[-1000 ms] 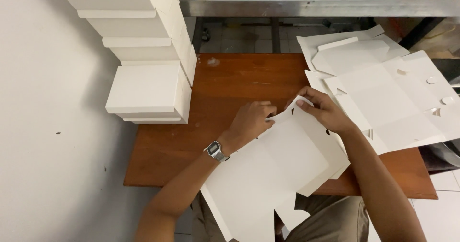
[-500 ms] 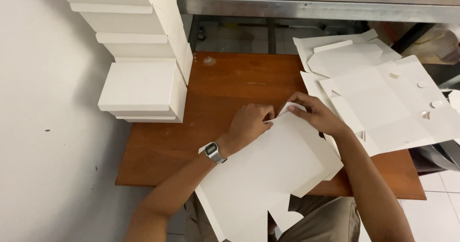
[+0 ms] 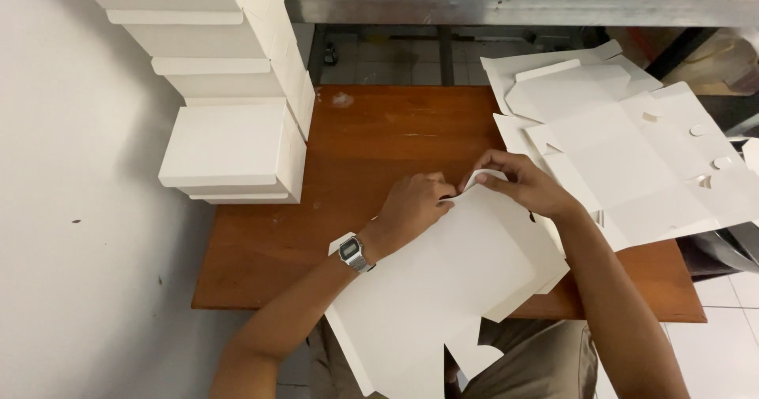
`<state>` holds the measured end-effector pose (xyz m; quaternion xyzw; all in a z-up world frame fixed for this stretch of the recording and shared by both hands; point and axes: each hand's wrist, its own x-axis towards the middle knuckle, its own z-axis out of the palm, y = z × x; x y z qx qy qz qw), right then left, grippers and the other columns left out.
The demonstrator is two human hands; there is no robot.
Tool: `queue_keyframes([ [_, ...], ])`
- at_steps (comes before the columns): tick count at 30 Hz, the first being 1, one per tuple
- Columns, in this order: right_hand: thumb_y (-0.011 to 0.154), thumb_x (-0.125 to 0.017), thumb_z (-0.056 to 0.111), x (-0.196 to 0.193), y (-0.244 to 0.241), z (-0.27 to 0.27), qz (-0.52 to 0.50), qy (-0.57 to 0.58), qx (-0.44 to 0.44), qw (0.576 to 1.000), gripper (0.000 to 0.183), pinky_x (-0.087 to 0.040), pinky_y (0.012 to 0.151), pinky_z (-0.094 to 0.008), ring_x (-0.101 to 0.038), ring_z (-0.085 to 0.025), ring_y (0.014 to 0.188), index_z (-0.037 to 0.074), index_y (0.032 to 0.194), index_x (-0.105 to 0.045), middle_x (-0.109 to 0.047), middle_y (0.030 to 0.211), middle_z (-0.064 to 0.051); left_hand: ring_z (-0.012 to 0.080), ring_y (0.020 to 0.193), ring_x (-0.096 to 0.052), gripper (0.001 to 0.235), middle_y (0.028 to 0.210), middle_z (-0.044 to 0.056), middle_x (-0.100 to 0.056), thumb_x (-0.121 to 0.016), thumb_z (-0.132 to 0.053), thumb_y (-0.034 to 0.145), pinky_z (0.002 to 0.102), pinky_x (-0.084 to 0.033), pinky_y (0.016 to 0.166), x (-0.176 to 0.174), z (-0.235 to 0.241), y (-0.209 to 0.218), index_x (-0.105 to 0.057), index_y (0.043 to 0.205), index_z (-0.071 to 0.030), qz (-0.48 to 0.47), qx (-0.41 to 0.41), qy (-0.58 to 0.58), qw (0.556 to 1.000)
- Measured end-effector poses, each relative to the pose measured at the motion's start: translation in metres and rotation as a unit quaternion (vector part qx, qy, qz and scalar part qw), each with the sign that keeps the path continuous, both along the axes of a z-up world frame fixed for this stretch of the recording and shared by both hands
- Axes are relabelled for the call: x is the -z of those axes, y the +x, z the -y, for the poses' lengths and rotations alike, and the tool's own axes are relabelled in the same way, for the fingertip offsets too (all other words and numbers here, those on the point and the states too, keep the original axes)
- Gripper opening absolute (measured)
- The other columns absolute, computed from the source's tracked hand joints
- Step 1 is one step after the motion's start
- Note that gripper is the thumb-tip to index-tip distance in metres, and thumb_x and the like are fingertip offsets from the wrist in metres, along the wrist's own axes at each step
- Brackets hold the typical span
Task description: The person assembles white cardboard boxes by folding the flat pieces into shape and securing the tabs. They repeat this process for multiple boxes, stacking the finished ones on the left side of the table.
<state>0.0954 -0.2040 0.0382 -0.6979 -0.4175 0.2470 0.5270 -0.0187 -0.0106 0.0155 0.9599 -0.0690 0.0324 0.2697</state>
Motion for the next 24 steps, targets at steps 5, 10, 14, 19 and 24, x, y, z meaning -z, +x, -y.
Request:
queue_keyframes([
  [5, 0.095, -0.068, 0.006, 0.007, 0.004, -0.002, 0.022, 0.008, -0.007, 1.000, 0.008, -0.051, 0.093, -0.043, -0.065, -0.023, 0.092, 0.000, 0.096, -0.073, -0.071, 0.090, -0.012, 0.0258, 0.071, -0.073, 0.013, 0.084, 0.009, -0.073, -0.072, -0.018, 0.091, 0.035, -0.060, 0.062, -0.001, -0.001, -0.001, -0.076, 0.101, -0.011, 0.013, -0.030, -0.047, 0.998],
  [10, 0.092, -0.072, 0.005, 0.004, 0.001, -0.001, 0.081, -0.011, 0.008, 0.997, 0.007, -0.052, 0.081, -0.038, -0.064, -0.022, 0.076, 0.001, 0.091, -0.077, -0.071, 0.081, -0.011, 0.0247, 0.064, -0.073, 0.008, 0.075, 0.008, -0.076, -0.074, -0.019, 0.088, 0.031, -0.058, 0.057, -0.015, -0.005, -0.003, -0.077, 0.089, -0.012, 0.033, -0.030, -0.120, 0.992],
  [14, 0.090, -0.076, 0.013, -0.001, 0.001, 0.001, 0.170, -0.045, 0.054, 0.983, 0.008, -0.046, 0.059, -0.031, -0.053, -0.014, 0.057, 0.010, 0.095, -0.081, -0.074, 0.078, -0.006, 0.0270, 0.073, -0.074, 0.009, 0.081, 0.011, -0.076, -0.074, -0.017, 0.086, 0.034, -0.061, 0.064, -0.018, -0.008, -0.003, -0.078, 0.089, -0.010, 0.055, -0.013, -0.156, 0.986],
  [19, 0.089, -0.076, 0.010, 0.011, 0.007, 0.004, 0.208, -0.040, 0.025, 0.977, 0.010, -0.052, 0.065, -0.032, -0.064, -0.017, 0.067, 0.012, 0.096, -0.083, -0.078, 0.089, -0.004, 0.0222, 0.069, -0.072, 0.007, 0.076, 0.010, -0.073, -0.075, -0.014, 0.087, 0.028, -0.059, 0.058, -0.005, -0.005, 0.002, -0.077, 0.089, -0.008, 0.063, -0.017, -0.179, 0.982],
  [24, 0.091, -0.073, 0.009, 0.017, 0.003, 0.001, 0.162, -0.042, -0.019, 0.986, 0.019, -0.053, 0.073, -0.036, -0.065, -0.019, 0.076, 0.011, 0.106, -0.083, -0.077, 0.088, -0.008, 0.0210, 0.074, -0.073, 0.024, 0.081, 0.007, -0.073, -0.078, -0.016, 0.085, 0.030, -0.059, 0.058, -0.002, 0.000, 0.001, -0.062, 0.102, -0.010, 0.064, -0.036, -0.149, 0.986],
])
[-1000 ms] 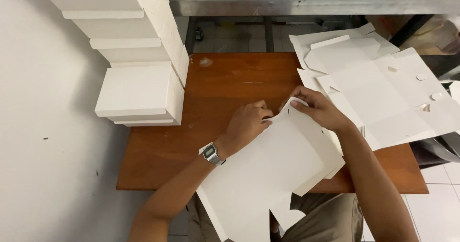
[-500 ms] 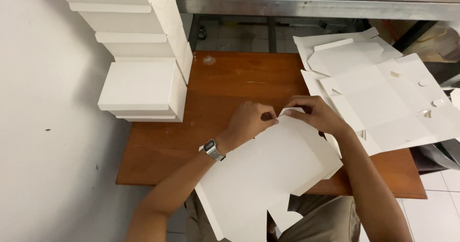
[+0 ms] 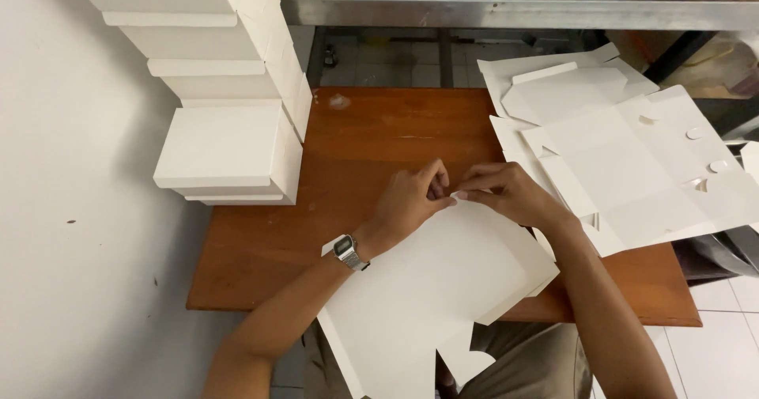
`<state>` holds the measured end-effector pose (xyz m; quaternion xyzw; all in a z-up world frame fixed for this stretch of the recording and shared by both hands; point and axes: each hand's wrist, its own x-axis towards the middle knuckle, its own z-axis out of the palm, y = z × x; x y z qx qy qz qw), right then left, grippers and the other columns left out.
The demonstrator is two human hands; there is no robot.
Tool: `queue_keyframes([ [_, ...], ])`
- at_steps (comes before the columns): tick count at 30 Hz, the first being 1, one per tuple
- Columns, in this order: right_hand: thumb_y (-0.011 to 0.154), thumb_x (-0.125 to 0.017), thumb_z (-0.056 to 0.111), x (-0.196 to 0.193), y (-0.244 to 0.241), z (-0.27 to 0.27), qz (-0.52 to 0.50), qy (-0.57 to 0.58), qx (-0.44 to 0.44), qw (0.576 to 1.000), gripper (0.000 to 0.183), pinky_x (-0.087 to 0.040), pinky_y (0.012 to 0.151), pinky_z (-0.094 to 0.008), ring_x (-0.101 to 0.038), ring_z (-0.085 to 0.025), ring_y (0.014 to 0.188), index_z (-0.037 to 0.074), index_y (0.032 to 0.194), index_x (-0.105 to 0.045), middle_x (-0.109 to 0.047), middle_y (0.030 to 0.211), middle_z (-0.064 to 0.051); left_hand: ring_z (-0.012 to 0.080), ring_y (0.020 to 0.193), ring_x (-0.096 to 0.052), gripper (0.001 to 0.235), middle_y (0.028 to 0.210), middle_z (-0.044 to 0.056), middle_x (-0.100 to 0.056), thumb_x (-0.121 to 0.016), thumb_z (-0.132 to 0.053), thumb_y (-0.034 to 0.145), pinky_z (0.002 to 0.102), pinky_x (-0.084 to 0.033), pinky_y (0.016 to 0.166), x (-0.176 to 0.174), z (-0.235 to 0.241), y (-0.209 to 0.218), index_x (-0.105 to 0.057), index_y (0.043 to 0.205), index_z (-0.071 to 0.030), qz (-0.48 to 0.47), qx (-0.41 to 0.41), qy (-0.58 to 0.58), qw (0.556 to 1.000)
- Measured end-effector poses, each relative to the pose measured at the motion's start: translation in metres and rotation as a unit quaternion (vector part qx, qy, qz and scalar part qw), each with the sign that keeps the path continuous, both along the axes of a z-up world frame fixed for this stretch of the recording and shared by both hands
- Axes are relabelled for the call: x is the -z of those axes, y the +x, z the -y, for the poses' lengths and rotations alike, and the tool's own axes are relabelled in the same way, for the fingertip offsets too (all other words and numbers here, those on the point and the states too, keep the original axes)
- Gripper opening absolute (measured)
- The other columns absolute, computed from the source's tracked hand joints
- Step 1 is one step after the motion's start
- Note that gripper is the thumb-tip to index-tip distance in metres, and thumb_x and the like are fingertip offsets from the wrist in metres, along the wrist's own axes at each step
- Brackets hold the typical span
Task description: The person assembles white cardboard boxes by folding the flat pieces into shape and securing the tabs. They repeat this process for multiple boxes, stacking the finished ones on the left side of the table.
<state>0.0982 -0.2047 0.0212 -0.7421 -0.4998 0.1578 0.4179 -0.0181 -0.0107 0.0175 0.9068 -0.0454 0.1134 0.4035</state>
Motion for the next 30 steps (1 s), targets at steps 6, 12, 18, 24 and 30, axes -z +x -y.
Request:
queue_keyframes([
  [6, 0.105, -0.050, 0.022, -0.033, -0.016, -0.003, -0.020, -0.011, -0.025, 0.999, 0.034, -0.053, 0.093, -0.052, -0.069, -0.038, 0.100, 0.003, 0.120, -0.074, -0.073, 0.115, -0.021, 0.0203, 0.072, -0.073, 0.016, 0.081, 0.003, -0.074, -0.073, -0.017, 0.090, 0.030, -0.060, 0.061, 0.001, -0.002, 0.001, -0.070, 0.105, -0.011, -0.004, -0.004, 0.067, 0.998],
  [12, 0.108, -0.019, 0.049, -0.016, 0.004, 0.007, -0.036, 0.110, 0.103, 0.988, 0.069, -0.046, 0.106, -0.056, -0.057, -0.040, 0.124, -0.001, 0.143, -0.053, -0.055, 0.139, -0.025, 0.0336, 0.071, -0.070, 0.011, 0.077, 0.007, -0.063, -0.070, -0.022, 0.086, 0.044, -0.057, 0.060, 0.012, -0.045, 0.017, -0.070, 0.094, -0.014, 0.091, -0.133, 0.170, 0.972],
  [18, 0.115, -0.054, 0.025, -0.005, 0.020, 0.014, 0.159, 0.079, 0.206, 0.962, 0.035, -0.053, 0.064, -0.031, -0.065, -0.021, 0.065, 0.009, 0.091, -0.074, -0.071, 0.079, -0.003, 0.0295, 0.070, -0.072, 0.017, 0.081, 0.014, -0.066, -0.064, -0.016, 0.096, 0.035, -0.058, 0.056, 0.009, -0.100, 0.022, -0.067, 0.104, -0.001, 0.034, -0.262, 0.180, 0.948],
  [24, 0.101, -0.064, 0.034, -0.022, 0.001, 0.012, 0.159, -0.177, 0.168, 0.957, 0.032, -0.057, 0.063, -0.042, -0.071, -0.031, 0.063, 0.005, 0.092, -0.075, -0.076, 0.076, -0.015, 0.0416, 0.099, -0.070, 0.070, 0.119, 0.034, -0.060, -0.053, -0.047, 0.104, 0.046, -0.061, 0.076, -0.010, -0.094, -0.009, -0.046, 0.138, 0.014, -0.123, -0.196, 0.209, 0.950],
  [30, 0.086, -0.073, 0.053, -0.063, -0.027, 0.003, 0.103, -0.338, 0.114, 0.928, 0.058, -0.055, 0.096, -0.041, -0.073, -0.027, 0.098, 0.014, 0.128, -0.067, -0.078, 0.097, -0.010, 0.0509, 0.124, -0.054, 0.099, 0.137, 0.041, -0.038, -0.063, -0.044, 0.098, 0.050, -0.059, 0.092, 0.002, -0.060, -0.077, -0.008, 0.154, 0.017, -0.279, -0.233, 0.195, 0.911],
])
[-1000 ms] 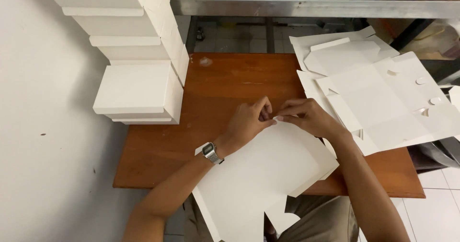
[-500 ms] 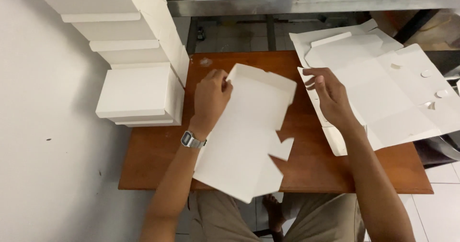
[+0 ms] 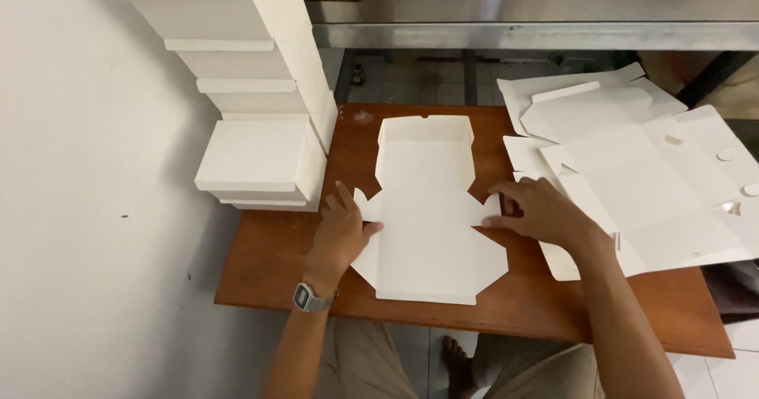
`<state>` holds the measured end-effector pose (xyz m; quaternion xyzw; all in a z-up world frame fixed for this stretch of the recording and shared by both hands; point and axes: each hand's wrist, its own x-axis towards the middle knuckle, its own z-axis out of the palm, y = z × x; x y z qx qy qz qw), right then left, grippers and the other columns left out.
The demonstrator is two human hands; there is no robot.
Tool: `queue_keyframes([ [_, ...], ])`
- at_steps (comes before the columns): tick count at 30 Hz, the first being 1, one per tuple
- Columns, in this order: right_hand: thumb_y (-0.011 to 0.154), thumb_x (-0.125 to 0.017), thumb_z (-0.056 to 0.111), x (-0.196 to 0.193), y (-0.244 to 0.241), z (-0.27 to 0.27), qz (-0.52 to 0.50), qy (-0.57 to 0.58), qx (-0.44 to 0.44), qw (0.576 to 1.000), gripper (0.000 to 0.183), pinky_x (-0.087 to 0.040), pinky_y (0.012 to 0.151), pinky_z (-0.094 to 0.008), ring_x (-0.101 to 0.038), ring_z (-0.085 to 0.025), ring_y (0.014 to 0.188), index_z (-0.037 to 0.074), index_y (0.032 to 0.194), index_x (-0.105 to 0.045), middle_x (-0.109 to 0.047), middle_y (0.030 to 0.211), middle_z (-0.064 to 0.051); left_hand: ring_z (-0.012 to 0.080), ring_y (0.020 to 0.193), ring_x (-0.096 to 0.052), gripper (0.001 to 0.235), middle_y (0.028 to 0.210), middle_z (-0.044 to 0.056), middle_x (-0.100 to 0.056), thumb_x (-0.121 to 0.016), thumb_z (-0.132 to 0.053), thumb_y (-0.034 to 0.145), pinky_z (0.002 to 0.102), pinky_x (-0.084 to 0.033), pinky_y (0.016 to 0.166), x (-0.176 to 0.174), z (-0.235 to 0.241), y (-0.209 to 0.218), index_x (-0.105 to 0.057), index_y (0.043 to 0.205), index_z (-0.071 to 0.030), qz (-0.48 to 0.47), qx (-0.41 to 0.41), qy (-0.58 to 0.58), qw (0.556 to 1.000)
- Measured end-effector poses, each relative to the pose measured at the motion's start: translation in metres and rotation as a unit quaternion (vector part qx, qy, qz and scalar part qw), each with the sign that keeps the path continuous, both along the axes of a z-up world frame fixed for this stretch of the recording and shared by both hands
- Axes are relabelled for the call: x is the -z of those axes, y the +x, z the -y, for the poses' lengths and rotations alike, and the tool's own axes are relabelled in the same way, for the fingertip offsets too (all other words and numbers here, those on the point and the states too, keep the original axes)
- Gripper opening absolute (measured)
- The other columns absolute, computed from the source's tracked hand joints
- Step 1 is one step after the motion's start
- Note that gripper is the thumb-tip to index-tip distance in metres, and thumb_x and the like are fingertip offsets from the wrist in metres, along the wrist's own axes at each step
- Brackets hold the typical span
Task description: The person assembles white cardboard boxes by folding the flat pieces into shape and securing the tabs. They repeat this process for multiple boxes, stacking the finished ones on the left side of the table.
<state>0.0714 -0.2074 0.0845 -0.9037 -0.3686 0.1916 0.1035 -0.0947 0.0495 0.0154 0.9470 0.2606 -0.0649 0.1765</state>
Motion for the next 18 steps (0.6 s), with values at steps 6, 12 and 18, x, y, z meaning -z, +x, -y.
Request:
queue_keyframes([
  [6, 0.085, -0.079, 0.026, 0.024, 0.012, 0.011, -0.072, 0.037, -0.020, 0.996, 0.055, -0.056, 0.095, -0.043, -0.068, -0.031, 0.108, 0.014, 0.136, -0.063, -0.073, 0.108, -0.013, 0.0426, 0.125, -0.059, 0.063, 0.134, 0.031, -0.057, -0.062, -0.012, 0.098, 0.049, -0.055, 0.098, -0.012, 0.001, -0.008, -0.034, 0.152, 0.002, 0.155, -0.040, -0.137, 0.977],
  [12, 0.089, -0.077, 0.017, 0.049, 0.028, 0.006, 0.008, 0.276, -0.076, 0.958, 0.022, -0.058, 0.084, -0.036, -0.070, -0.022, 0.089, 0.013, 0.110, -0.076, -0.073, 0.093, -0.006, 0.0363, 0.106, -0.070, 0.052, 0.124, 0.027, -0.064, -0.066, -0.031, 0.098, 0.040, -0.063, 0.080, -0.013, -0.001, 0.003, -0.054, 0.141, -0.004, 0.261, -0.076, -0.212, 0.939],
  [18, 0.086, -0.081, 0.023, 0.063, 0.030, 0.002, 0.007, 0.285, -0.075, 0.956, 0.033, -0.047, 0.112, -0.048, -0.060, -0.034, 0.126, 0.008, 0.113, -0.070, -0.055, 0.139, -0.011, 0.0397, 0.111, -0.067, 0.046, 0.128, 0.025, -0.060, -0.055, -0.045, 0.103, 0.046, -0.062, 0.084, 0.009, -0.015, 0.029, -0.065, 0.106, 0.000, 0.280, 0.002, -0.190, 0.941],
])
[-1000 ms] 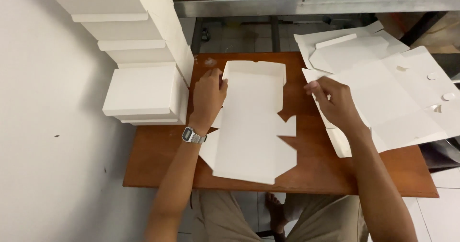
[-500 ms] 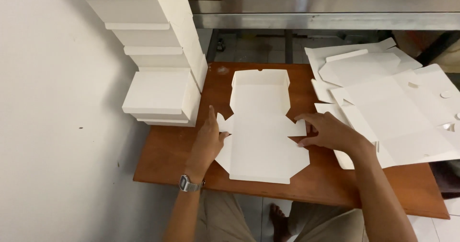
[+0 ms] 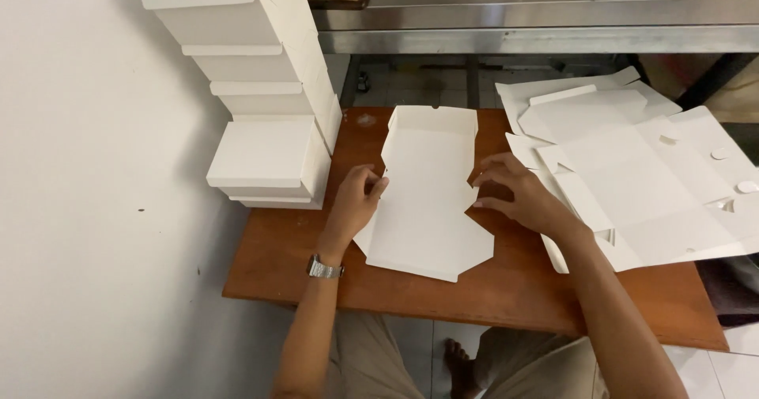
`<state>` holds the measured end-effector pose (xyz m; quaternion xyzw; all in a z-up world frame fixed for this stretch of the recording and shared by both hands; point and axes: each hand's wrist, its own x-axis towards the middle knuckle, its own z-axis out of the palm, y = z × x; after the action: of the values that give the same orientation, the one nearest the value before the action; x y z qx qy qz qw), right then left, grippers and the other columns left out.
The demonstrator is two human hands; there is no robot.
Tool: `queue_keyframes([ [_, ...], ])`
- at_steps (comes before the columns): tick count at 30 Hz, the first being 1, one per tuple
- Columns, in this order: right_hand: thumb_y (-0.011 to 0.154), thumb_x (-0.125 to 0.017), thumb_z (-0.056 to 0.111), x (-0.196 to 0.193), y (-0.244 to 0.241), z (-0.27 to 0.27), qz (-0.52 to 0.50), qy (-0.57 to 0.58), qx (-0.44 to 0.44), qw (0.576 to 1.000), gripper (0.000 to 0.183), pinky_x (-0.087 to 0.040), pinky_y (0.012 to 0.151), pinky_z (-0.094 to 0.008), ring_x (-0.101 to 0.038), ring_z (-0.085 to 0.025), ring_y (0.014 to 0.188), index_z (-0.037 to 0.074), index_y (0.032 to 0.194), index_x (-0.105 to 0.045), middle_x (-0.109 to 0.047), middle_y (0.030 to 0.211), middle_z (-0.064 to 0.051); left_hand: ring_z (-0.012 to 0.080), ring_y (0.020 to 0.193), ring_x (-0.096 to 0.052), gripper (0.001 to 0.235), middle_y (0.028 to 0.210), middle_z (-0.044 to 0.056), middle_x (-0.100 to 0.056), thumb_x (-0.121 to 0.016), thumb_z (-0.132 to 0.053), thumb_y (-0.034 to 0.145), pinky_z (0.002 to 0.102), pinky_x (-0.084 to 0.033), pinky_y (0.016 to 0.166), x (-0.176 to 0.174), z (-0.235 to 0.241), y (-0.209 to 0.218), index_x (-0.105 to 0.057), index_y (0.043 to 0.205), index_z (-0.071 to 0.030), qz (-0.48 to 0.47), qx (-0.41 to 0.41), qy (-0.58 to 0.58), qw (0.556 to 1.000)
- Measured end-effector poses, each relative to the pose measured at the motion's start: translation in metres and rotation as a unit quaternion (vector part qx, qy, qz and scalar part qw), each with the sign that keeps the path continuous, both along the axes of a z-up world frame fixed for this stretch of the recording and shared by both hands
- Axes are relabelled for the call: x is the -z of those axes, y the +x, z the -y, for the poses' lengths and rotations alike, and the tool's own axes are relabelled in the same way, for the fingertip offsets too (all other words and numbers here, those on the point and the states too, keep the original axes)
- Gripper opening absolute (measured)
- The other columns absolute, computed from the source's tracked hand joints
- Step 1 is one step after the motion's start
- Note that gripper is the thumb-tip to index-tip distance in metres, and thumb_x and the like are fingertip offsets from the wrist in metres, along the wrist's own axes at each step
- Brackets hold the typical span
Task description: The person assembles white cardboard boxes by folding the flat pieces into shape and securing the tabs. They repeat this process for multiple boxes, stacking the finished ones on the left side of the table.
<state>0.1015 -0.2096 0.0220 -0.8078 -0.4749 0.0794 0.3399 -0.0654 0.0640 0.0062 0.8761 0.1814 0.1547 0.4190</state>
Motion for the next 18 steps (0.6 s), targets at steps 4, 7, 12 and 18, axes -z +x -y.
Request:
queue_keyframes([
  [4, 0.078, -0.087, 0.026, -0.002, -0.005, -0.004, -0.006, 0.011, 0.005, 1.000, 0.041, -0.040, 0.118, -0.049, -0.055, -0.035, 0.134, 0.010, 0.112, -0.071, -0.049, 0.147, -0.011, 0.0327, 0.095, -0.072, 0.045, 0.105, 0.020, -0.068, -0.054, -0.047, 0.103, 0.041, -0.062, 0.070, -0.003, -0.010, 0.010, -0.059, 0.112, -0.003, -0.028, -0.010, -0.026, 0.999],
  [7, 0.082, -0.083, 0.023, 0.000, -0.005, -0.006, -0.025, 0.014, 0.024, 0.999, 0.044, -0.050, 0.109, -0.047, -0.059, -0.037, 0.129, 0.011, 0.122, -0.069, -0.052, 0.148, -0.013, 0.0385, 0.081, -0.076, 0.044, 0.132, 0.033, -0.058, -0.054, -0.032, 0.102, 0.047, -0.063, 0.075, -0.018, -0.013, 0.012, -0.050, 0.133, -0.002, -0.020, 0.023, -0.067, 0.997],
  [12, 0.085, -0.081, 0.016, 0.003, -0.003, -0.013, -0.138, 0.055, 0.061, 0.987, 0.061, -0.054, 0.105, -0.045, -0.060, -0.037, 0.127, 0.010, 0.141, -0.057, -0.051, 0.151, -0.015, 0.0292, 0.064, -0.076, 0.047, 0.135, 0.037, -0.055, -0.044, -0.013, 0.100, 0.042, -0.064, 0.075, -0.032, -0.009, 0.012, -0.044, 0.147, -0.009, -0.036, 0.037, -0.100, 0.994],
  [18, 0.095, -0.070, 0.014, -0.001, -0.002, -0.013, -0.162, 0.041, 0.084, 0.982, 0.051, -0.052, 0.106, -0.051, -0.054, -0.042, 0.131, 0.010, 0.144, -0.055, -0.055, 0.147, -0.021, 0.0313, 0.091, -0.075, 0.050, 0.120, 0.025, -0.070, -0.051, -0.010, 0.091, 0.041, -0.060, 0.077, 0.011, -0.034, 0.023, -0.061, 0.140, -0.013, 0.031, 0.019, -0.141, 0.989],
])
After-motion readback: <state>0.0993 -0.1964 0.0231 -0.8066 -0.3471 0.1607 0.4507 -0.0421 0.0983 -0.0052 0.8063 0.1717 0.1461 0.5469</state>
